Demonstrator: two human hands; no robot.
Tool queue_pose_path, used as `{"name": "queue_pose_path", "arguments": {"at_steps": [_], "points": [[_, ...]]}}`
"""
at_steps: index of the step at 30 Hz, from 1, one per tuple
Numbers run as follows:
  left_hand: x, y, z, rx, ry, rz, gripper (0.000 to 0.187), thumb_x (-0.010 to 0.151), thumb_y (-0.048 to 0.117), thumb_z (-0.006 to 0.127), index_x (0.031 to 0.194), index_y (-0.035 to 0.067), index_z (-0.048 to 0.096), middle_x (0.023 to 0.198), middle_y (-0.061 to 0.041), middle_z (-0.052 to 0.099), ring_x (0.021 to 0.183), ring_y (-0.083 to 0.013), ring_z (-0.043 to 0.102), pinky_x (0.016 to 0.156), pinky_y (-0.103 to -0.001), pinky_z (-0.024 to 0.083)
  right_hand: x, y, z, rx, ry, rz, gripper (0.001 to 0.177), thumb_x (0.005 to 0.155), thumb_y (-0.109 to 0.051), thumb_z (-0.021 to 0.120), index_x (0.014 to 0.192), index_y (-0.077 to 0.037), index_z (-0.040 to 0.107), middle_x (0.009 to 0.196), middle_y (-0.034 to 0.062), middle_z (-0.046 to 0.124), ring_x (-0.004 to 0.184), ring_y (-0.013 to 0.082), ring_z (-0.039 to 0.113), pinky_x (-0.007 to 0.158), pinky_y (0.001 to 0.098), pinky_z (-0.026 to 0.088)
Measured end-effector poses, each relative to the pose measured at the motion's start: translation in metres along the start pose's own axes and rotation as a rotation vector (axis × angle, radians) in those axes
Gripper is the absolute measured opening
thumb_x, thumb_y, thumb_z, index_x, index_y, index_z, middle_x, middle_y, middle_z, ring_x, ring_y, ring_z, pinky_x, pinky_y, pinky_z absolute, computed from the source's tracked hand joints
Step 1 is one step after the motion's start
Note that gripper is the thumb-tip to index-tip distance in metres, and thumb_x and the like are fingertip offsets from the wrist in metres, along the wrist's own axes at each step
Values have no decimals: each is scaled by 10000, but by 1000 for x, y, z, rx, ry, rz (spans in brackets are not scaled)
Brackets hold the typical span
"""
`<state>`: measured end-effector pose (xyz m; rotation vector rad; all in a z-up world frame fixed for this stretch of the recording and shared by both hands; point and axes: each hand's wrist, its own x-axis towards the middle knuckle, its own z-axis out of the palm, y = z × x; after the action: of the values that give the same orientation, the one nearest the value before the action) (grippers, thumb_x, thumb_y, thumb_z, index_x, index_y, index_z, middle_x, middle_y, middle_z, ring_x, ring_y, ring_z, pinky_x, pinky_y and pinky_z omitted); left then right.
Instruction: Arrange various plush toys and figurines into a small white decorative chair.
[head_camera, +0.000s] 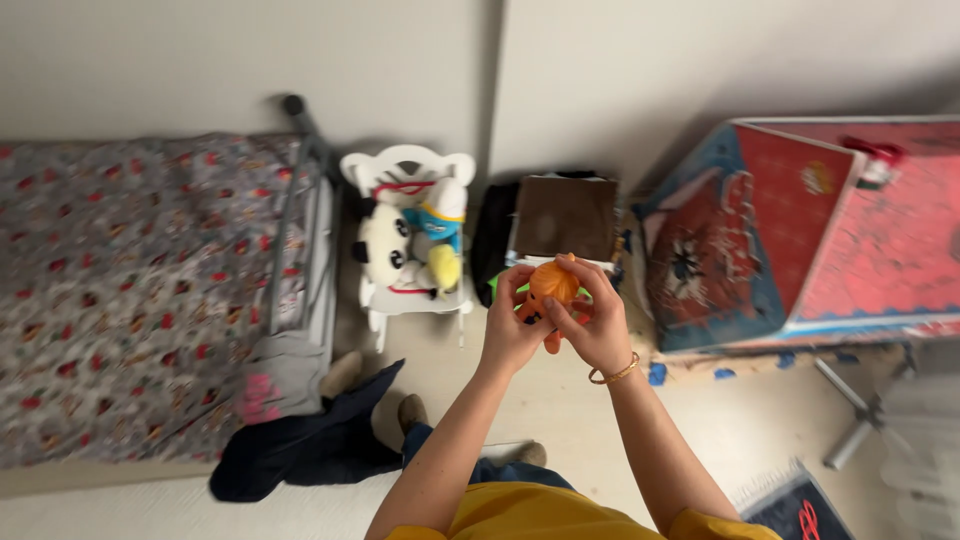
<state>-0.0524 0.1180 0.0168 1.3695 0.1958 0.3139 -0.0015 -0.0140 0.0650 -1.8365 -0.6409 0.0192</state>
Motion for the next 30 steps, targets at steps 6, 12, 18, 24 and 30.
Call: {"name": "queue_pose_path", "arguments": {"at_steps": [6,12,18,24,30], "points": [[13,16,-102,6,79,-21,634,831,165,806,1346,71,448,1311,-84,604,1115,-216,674,886,-341,617,35,-26,98,21,-80,-24,517,878,-124,770,1365,-72,605,1414,98,585,1232,218,637,867,337,647],[46,20,-210,-31,91,-11,655,826,117,821,1360,55,447,1330,-85,566,1171,-200,638,951,-338,600,78,-41,200,54,-94,-10,524,890,-113,765,1385,-81,596,1420,104,579,1240,227,638,868,334,646],[87,32,-277,35,109,-20,704,794,105,879,1360,60,463,1333,-93,585,1139,-208,646,922,-337,606,123,-50,273,87,-63,-27,588,847,-97,783,1392,-60,564,1433,122,542,1243,232,630,825,310,636],[122,46,-296,-77,138,-205,758,721,85,865,1346,86,437,1236,-124,624,1048,-237,706,766,-353,626,160,-45,302,74,-22,0,595,819,-66,782,1375,-50,572,1425,126,561,1221,219,642,782,285,642],[155,1,-302,40,210,79,704,773,48,896,1333,52,468,1326,-155,574,1132,-223,663,886,-337,630,190,-10,316,91,-49,81,570,812,-56,766,1355,-58,592,1433,128,561,1133,200,669,691,275,619]]}}
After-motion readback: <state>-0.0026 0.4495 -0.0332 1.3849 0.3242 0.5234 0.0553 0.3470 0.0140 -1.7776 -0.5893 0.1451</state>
